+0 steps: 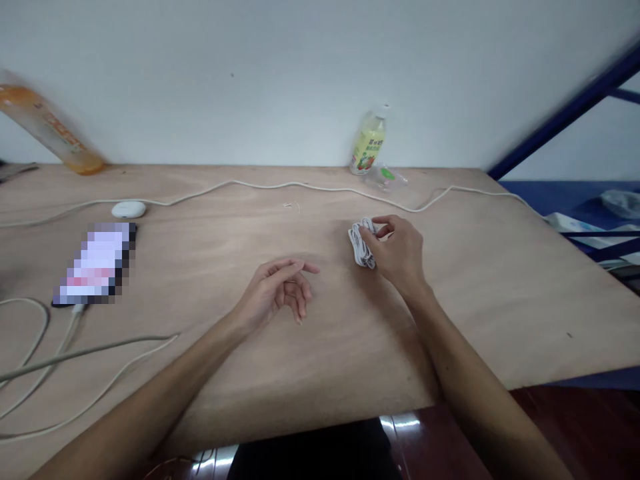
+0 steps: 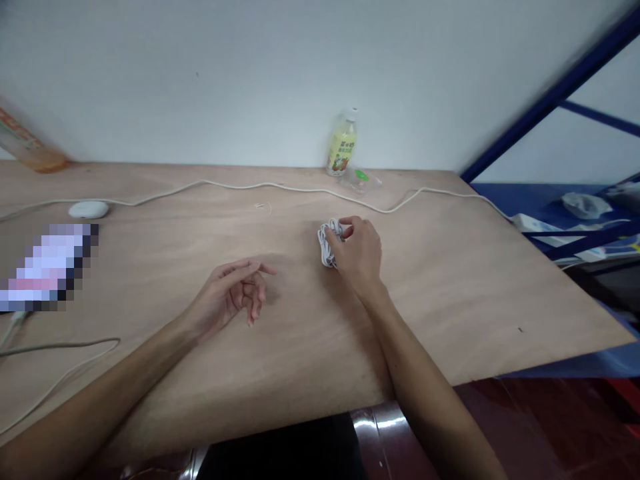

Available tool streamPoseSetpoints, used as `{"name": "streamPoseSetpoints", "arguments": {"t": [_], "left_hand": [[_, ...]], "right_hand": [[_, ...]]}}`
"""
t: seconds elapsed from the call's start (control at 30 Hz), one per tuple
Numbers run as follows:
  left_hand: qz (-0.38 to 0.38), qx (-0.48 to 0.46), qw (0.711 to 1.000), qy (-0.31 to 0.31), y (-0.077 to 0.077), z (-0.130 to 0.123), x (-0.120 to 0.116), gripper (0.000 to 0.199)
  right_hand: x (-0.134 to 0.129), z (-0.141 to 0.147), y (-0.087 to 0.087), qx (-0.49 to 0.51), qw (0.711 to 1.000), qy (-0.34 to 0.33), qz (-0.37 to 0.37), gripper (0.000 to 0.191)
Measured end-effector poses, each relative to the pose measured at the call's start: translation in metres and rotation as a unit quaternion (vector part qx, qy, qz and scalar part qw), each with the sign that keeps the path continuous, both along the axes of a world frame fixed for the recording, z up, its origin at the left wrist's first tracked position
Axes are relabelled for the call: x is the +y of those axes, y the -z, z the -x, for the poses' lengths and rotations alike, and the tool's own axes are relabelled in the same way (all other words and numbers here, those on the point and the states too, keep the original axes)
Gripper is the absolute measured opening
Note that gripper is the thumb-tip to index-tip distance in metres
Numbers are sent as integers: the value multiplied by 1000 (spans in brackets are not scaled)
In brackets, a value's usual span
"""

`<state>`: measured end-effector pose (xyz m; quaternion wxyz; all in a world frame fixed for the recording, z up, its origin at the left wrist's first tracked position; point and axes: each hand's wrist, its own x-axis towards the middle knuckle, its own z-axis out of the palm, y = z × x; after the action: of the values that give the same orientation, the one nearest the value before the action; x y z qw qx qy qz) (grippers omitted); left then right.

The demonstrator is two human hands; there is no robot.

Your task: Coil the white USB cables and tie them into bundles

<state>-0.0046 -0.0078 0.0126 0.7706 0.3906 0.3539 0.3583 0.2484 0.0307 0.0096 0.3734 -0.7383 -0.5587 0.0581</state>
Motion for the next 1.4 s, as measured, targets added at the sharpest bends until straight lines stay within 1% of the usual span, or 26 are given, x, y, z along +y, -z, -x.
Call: {"name": "streamPoseSetpoints", "arguments": {"t": [0.07,0.17,0.23,0.3,0.33,0.4,0.5,0.57,0.7,0.87,1.07,1.2,1.3,1.4], "left_hand": [[1,5,1000,-1,-1,0,0,34],[4,13,1000,-1,-2,0,0,35],[2,15,1000,-10,0,1,1,35],[-15,15,999,-34,3,1,2,34],[-32,16,998,-53,5,1,2,33],[-88,30,991,-100,8,0,2,29],[-189,92,966,-150,9,0,1,25],[-228,140,950,-161,8,0,0,26],[-261,204,929,-165,11,4,2,31],[-301,234,910,-164,17,9,6,37],[-318,240,910,-114,18,9,12,49],[-314,234,915,-101,15,10,19,53],[-294,230,921,-109,11,12,23,52],[-267,232,925,-138,8,18,23,52]], "right_hand": [[1,-2,2,0,1000,21,-7,41],[3,-9,6,3,997,79,-18,46],[4,-15,8,0,994,105,7,49],[5,-18,8,-1,992,110,59,49],[5,-19,7,0,991,106,87,48],[5,-18,5,4,987,95,128,43],[4,-12,0,8,986,82,147,37],[3,-6,-2,11,987,67,148,34],[0,8,-4,29,989,17,142,31],[-5,31,-2,64,987,-45,137,28],[-6,53,-1,111,978,-111,134,28],[-3,66,-3,129,970,-150,141,24],[0,77,-4,143,960,-183,154,18],[1,91,-3,165,947,-215,172,14]]}}
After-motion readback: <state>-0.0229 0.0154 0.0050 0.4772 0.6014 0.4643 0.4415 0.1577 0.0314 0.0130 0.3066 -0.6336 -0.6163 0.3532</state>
